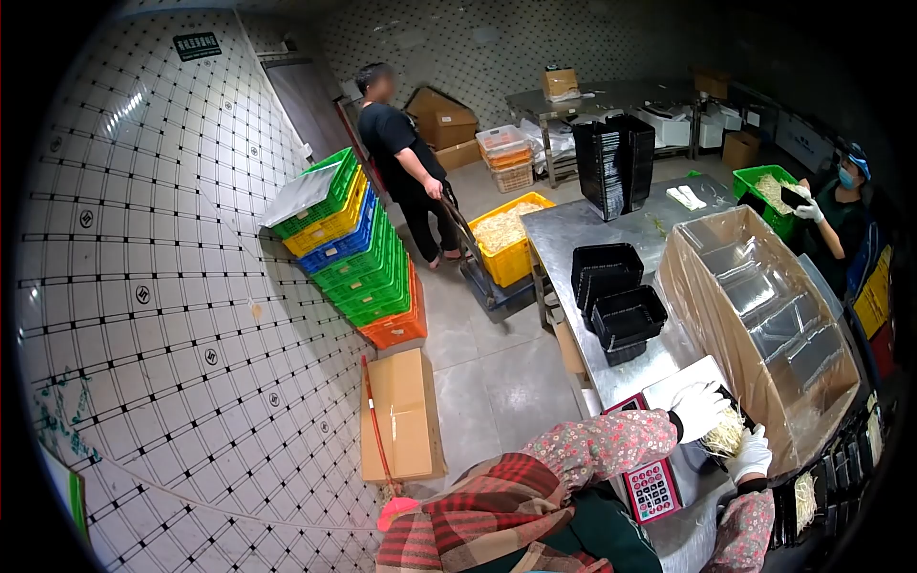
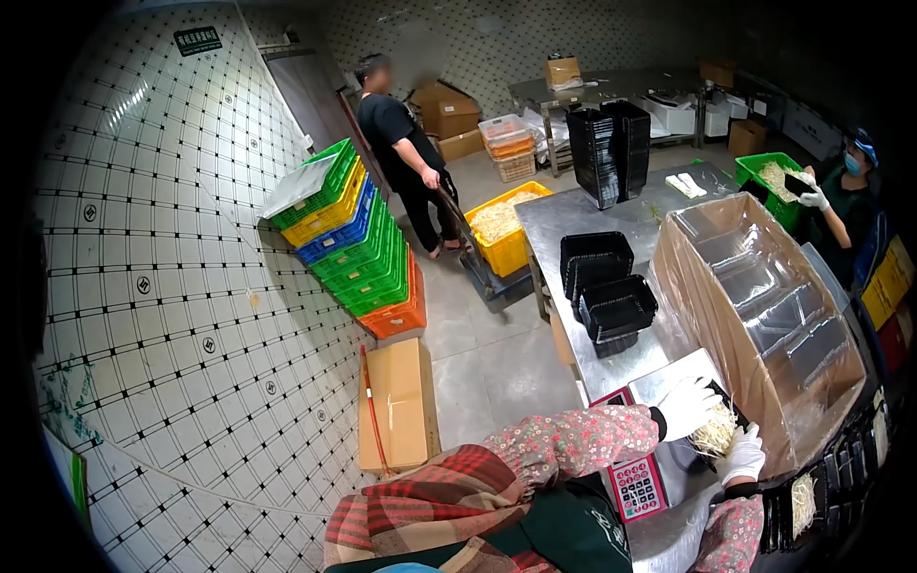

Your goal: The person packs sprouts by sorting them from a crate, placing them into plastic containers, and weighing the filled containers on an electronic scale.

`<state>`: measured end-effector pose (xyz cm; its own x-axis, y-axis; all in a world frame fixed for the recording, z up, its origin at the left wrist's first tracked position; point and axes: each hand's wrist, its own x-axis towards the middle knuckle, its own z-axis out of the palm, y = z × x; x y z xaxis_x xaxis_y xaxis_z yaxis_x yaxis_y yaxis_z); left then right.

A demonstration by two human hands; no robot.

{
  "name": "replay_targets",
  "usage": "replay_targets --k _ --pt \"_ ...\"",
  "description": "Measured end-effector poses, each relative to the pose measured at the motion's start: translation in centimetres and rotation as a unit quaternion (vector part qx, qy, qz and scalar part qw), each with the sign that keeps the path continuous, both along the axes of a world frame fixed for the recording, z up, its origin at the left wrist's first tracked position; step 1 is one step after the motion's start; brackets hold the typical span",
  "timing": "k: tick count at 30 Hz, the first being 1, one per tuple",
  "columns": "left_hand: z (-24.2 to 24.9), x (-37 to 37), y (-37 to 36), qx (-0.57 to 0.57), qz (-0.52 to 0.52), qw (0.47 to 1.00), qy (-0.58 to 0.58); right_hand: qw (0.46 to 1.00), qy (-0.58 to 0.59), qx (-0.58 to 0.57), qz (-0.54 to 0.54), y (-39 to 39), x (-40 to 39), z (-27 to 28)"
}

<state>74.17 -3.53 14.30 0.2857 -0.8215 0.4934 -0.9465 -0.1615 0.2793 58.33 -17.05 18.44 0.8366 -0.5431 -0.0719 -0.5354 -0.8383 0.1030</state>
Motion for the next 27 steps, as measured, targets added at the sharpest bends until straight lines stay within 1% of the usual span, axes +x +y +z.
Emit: replay_targets --k 3,5,7,11,12,13,15,19,21,25,27 --pt "0.0 0.0 0.0 0.006 -0.004 1.0 -0.013 1.0 0.015 0.011 -0.008 -0.2 -0.1 -0.3" --pt "-0.3 0.0 -0.1 0.011 -0.004 1.0 -0.015 1.0 0.0 -0.025 -0.001 -1.5 0.0 -2.4" --pt "-0.5 -0.1 -0.2 -0.033 0.013 0.999 -0.04 1.0 -0.005 -0.027 0.008 -2.6 0.2 -3.6" --pt "0.2 0.1 0.2 -0.011 0.013 1.0 -0.001 0.998 -0.021 -0.04 0.043 -3.5 -0.3 -4.8" --pt "0.4 0.1 0.3 -0.007 0.007 1.0 -0.002 0.997 -0.039 -0.042 0.051 -4.4 -0.5 -6.1" --pt "0.1 0.2 0.1 -0.003 0.001 1.0 -0.002 0.997 -0.039 -0.043 0.049 -4.4 -0.7 -5.9" --pt "-0.6 0.3 -0.2 -0.022 -0.005 0.999 -0.025 0.998 -0.032 -0.008 0.048 -4.2 -0.8 -5.5" --pt "0.5 0.1 0.4 -0.008 0.01 0.999 -0.033 0.998 -0.02 -0.003 0.051 -2.9 -0.7 -3.3" --pt "0.7 -0.1 0.4 -0.028 0.022 0.997 -0.074 0.999 0.008 -0.003 0.044 -2.7 -0.5 -3.2" --pt "0.4 0.0 0.2 -0.041 0.003 0.997 -0.067 0.998 0.039 -0.03 0.035 -2.7 0.0 -3.9" --pt "0.4 -0.1 0.3 -0.017 0.014 0.997 -0.07 0.998 0.028 -0.028 0.04 -2.8 -0.6 -3.7"
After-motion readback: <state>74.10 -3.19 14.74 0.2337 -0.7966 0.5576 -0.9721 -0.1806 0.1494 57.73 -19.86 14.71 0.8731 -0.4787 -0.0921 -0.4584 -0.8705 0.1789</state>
